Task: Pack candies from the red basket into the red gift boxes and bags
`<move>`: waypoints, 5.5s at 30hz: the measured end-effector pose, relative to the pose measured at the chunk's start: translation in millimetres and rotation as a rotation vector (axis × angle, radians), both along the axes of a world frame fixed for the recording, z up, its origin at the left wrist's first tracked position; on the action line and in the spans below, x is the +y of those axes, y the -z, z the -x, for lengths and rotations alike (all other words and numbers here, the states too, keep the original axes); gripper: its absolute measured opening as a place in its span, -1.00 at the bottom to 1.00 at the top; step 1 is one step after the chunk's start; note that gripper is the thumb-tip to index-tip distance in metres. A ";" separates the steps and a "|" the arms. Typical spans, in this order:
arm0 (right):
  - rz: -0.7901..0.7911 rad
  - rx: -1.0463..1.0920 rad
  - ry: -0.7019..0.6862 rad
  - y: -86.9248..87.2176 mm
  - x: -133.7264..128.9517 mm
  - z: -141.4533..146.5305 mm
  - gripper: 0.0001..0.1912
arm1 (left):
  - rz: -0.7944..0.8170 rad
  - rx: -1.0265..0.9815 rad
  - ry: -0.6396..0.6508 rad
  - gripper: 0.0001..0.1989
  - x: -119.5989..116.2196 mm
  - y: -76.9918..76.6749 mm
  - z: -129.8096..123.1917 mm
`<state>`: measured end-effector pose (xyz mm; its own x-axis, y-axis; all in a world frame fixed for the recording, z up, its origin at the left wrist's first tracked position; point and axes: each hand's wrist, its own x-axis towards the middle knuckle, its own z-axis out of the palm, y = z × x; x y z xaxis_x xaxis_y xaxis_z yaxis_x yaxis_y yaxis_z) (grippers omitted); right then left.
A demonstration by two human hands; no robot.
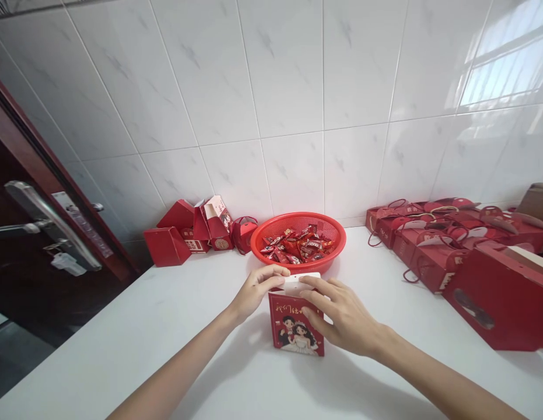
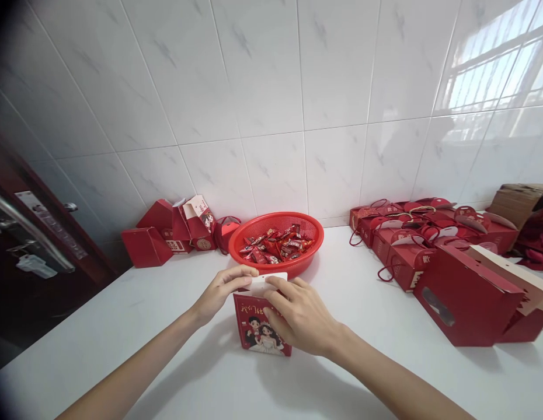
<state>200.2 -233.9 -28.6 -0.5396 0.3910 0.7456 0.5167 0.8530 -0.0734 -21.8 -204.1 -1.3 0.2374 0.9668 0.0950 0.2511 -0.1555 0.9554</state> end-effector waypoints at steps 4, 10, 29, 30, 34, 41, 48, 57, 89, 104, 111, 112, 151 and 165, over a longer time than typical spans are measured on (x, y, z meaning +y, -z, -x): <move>0.097 0.216 -0.102 -27.3 14.4 -6.9 -0.82 | -0.031 0.019 0.013 -0.71 -0.5 1.7 2.0; 0.433 0.680 -0.013 -67.4 71.8 -12.1 -0.77 | -0.040 -0.016 0.124 -0.70 -1.9 -10.7 10.2; 0.875 0.867 0.213 -15.5 183.5 20.0 -0.89 | -0.188 0.613 -0.106 -0.88 207.9 5.6 2.6; 0.876 0.856 0.220 -14.9 183.0 19.4 -0.89 | -0.178 0.604 -0.098 -0.86 214.8 8.6 -0.4; 0.901 0.844 0.232 -14.9 180.0 17.6 -0.87 | -0.165 0.552 -0.074 -0.78 227.8 15.1 -7.5; 0.942 0.933 0.220 -14.8 179.5 17.8 -0.82 | -0.220 0.234 -0.039 -0.63 210.6 3.7 -11.1; 1.018 1.047 0.021 -21.9 170.6 19.1 -0.75 | -0.126 -0.147 0.154 -0.54 183.7 -2.0 -28.9; 1.003 1.317 -0.010 -19.7 177.7 14.2 -0.73 | -0.124 0.341 -0.262 -0.76 215.9 11.8 -0.3; 1.113 1.263 -0.026 -27.4 169.9 13.8 -0.77 | 0.042 -0.036 0.033 -0.51 204.0 4.6 4.9; 1.108 1.242 -0.022 -21.6 172.0 14.6 -0.78 | 0.081 -0.087 0.084 -0.75 176.2 -1.3 -19.5; 1.057 1.261 -0.024 -17.9 176.1 14.6 -0.76 | 0.168 -0.212 -0.003 -0.79 179.9 3.0 -11.2; 1.060 1.253 -0.035 -18.1 175.6 14.8 -0.75 | 0.175 -0.222 -0.006 -0.79 180.1 2.9 -11.1; 1.248 1.222 -0.123 -25.3 171.6 15.8 -0.82 | -0.199 0.701 0.294 -0.74 150.4 6.1 -14.9; 1.273 1.192 -0.070 -29.1 169.6 14.2 -0.84 | -0.288 0.270 0.056 -0.63 170.2 22.8 -3.9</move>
